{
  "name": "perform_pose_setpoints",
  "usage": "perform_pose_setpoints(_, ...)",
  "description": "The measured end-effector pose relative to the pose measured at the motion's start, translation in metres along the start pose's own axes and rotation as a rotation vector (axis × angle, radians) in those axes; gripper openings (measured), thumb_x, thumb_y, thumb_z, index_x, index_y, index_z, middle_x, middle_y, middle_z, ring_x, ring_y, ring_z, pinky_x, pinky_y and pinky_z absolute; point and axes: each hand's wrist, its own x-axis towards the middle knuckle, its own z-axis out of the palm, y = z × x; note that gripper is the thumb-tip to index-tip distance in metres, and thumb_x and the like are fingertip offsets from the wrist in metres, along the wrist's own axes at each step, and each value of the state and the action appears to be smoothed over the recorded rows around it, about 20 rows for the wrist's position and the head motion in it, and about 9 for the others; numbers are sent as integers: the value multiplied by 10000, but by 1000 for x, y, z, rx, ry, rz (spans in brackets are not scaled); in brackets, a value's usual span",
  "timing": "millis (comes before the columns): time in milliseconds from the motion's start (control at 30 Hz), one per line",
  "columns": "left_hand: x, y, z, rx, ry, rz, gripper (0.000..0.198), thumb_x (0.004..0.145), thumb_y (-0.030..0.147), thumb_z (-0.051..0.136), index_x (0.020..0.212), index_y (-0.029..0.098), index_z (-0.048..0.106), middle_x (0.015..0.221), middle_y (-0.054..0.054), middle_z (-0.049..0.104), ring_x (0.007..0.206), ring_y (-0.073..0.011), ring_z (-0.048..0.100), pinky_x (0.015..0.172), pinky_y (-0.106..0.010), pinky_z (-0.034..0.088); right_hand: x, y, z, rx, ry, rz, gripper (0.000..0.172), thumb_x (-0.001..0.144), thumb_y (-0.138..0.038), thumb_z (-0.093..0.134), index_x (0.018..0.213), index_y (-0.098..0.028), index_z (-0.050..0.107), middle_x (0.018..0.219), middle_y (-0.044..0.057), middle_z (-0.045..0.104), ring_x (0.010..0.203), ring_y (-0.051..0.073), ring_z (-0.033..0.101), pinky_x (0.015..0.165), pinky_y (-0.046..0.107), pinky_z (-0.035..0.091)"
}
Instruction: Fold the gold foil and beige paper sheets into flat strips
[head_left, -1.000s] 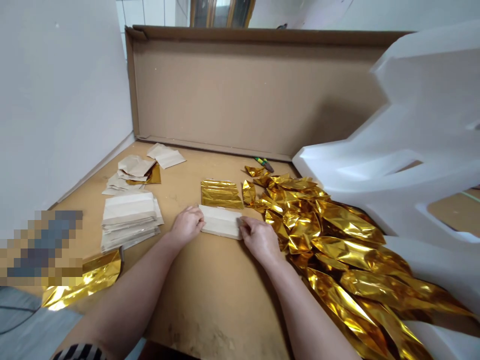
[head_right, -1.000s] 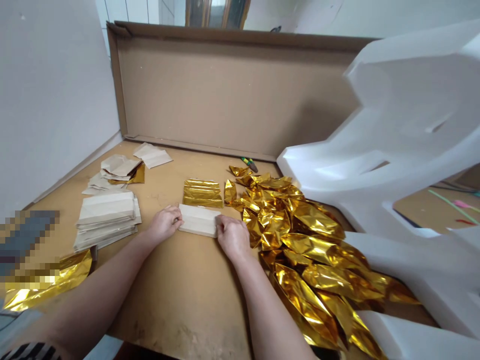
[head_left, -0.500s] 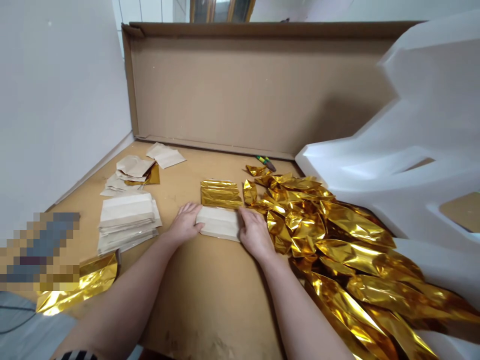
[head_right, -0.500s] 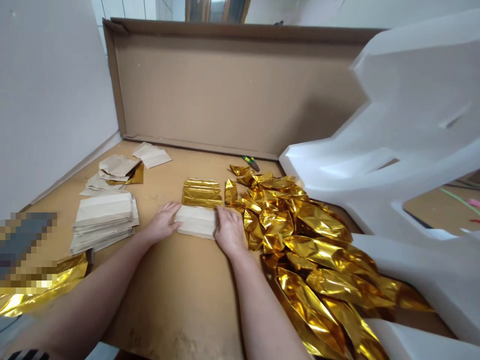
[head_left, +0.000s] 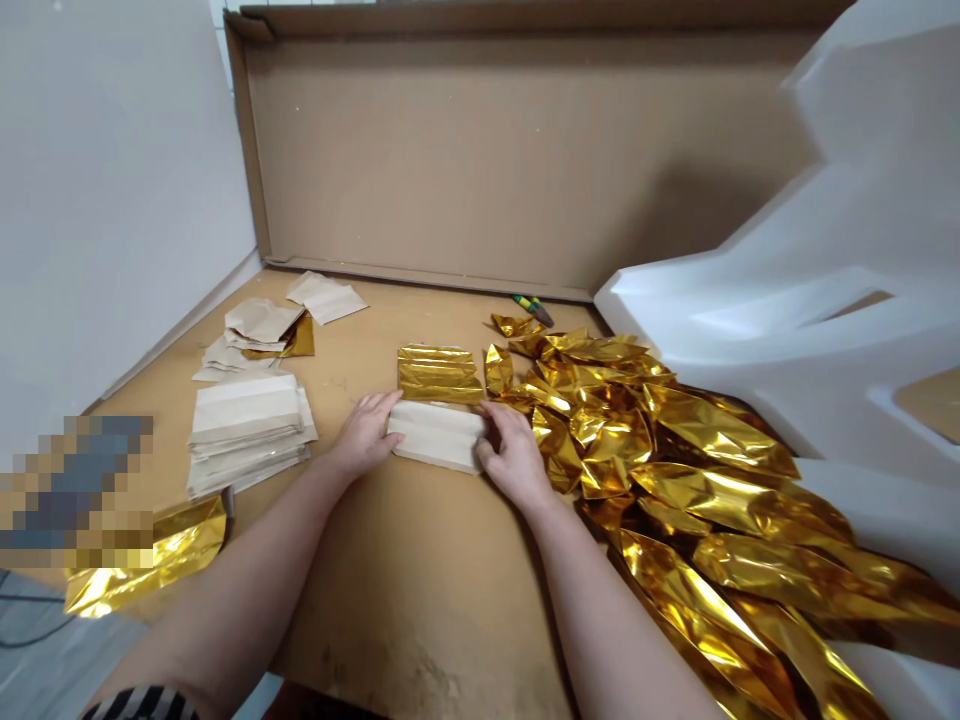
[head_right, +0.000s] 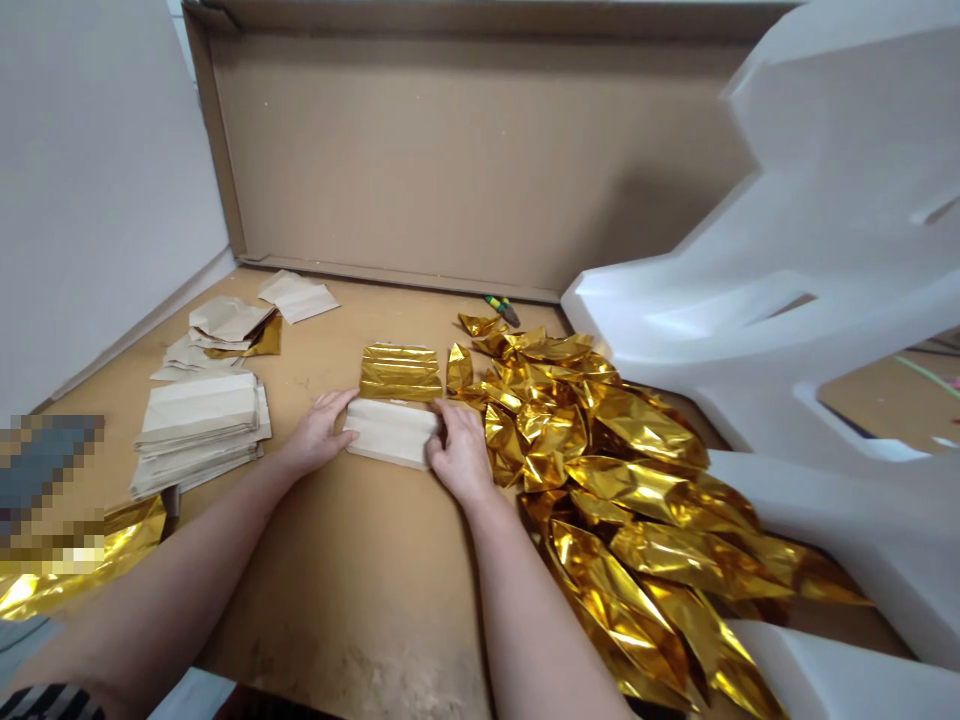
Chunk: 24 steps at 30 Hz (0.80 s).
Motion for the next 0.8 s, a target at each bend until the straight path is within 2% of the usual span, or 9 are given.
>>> perform_pose_setpoints(167, -2, 2, -1, 23, 23, 3, 545, 713, 118, 611, 1233, 177, 461, 1114, -72, 558, 1075, -243, 486, 967, -397, 365, -3, -9, -7, -24, 16, -28, 408, 686, -132, 441, 1062, -199, 583, 968, 83, 612, 993, 271, 500, 888, 439, 402)
perform_pose_setpoints(300, -2, 1, 0, 46, 14, 29, 307, 715, 105, 611, 1008, 191, 577, 1009, -46, 571, 1016, -228, 503, 911, -372, 399, -6, -16, -14, -61, -16, -61, 350, 669, -89, 423, 928, -205, 627, 862, 73, 610, 922, 262, 507, 834, 410, 409)
perform_pose_setpoints(400, -2, 1, 0, 52, -2, 51, 177, 714, 93, 604, 862, 190, 593, 915, -34, 573, 955, -214, 517, 857, -348, 421, -6, -23, -18, -91, -87, -97, 321, 662, -75, 415, 862, -189, 639, 818, 71, 615, 872, 247, 511, 801, 385, 404)
perform_pose_setpoints(567, -1, 2, 0, 62, -17, 59, 135, 717, 75, 572, 774, 196, 587, 836, -22, 576, 885, -200, 531, 805, -324, 436, -6, -33, -25, -148, -206, -164, 345, 656, -80, 441, 910, -203, 640, 862, 61, 641, 876, 236, 518, 815, 367, 380)
perform_pose_setpoints(800, -1, 1, -3, 98, -49, 106, 121, 722, 115, 556, 798, 196, 604, 868, -40, 588, 900, -210, 539, 831, -340, 439, -6, -37, -27, -241, -322, -204, 312, 713, -158, 464, 976, -187, 630, 937, 83, 626, 910, 238, 514, 838, 369, 357)
